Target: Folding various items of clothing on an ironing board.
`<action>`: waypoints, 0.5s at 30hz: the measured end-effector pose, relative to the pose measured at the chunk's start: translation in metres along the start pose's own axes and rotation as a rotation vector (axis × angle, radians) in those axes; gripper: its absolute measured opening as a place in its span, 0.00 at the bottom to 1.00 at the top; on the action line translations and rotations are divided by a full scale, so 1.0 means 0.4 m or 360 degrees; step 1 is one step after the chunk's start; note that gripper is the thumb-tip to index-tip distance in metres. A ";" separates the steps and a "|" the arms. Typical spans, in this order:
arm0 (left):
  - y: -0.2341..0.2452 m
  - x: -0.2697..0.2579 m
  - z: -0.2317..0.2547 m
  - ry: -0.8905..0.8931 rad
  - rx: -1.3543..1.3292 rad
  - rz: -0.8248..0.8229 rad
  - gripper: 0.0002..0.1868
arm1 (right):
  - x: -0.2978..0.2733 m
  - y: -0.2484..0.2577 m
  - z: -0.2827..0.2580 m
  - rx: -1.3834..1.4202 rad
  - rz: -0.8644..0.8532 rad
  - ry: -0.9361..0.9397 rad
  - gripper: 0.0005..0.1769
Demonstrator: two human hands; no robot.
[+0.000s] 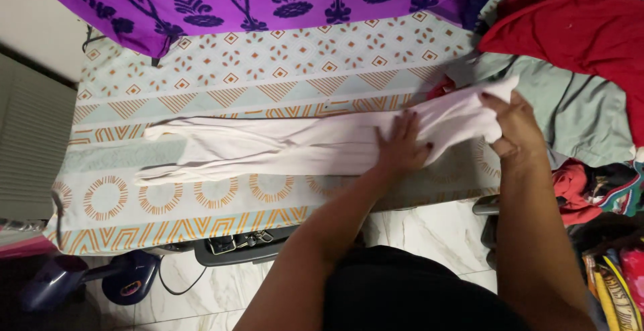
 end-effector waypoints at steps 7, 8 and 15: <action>0.005 0.052 -0.168 0.0567 -0.1835 -0.0812 0.48 | -0.007 -0.306 -0.046 -0.0120 -0.0173 0.0212 0.23; 0.057 0.045 -0.202 0.0651 -0.2094 -0.0924 0.48 | -0.020 -0.378 -0.028 -0.0216 -0.0300 0.0256 0.23; 0.230 -0.048 -0.531 0.1353 -0.2797 -0.0822 0.43 | -0.141 -0.677 0.098 -0.0300 -0.1181 0.0561 0.21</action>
Point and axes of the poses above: each hand's wrist, its own x-axis towards the middle knuckle, its own y-axis out of the back of the hand, z = x × y, the point moved 9 cm from there along x, towards the middle knuckle, and after that the axes turned 12 degrees about y, right-handed, at the moved point
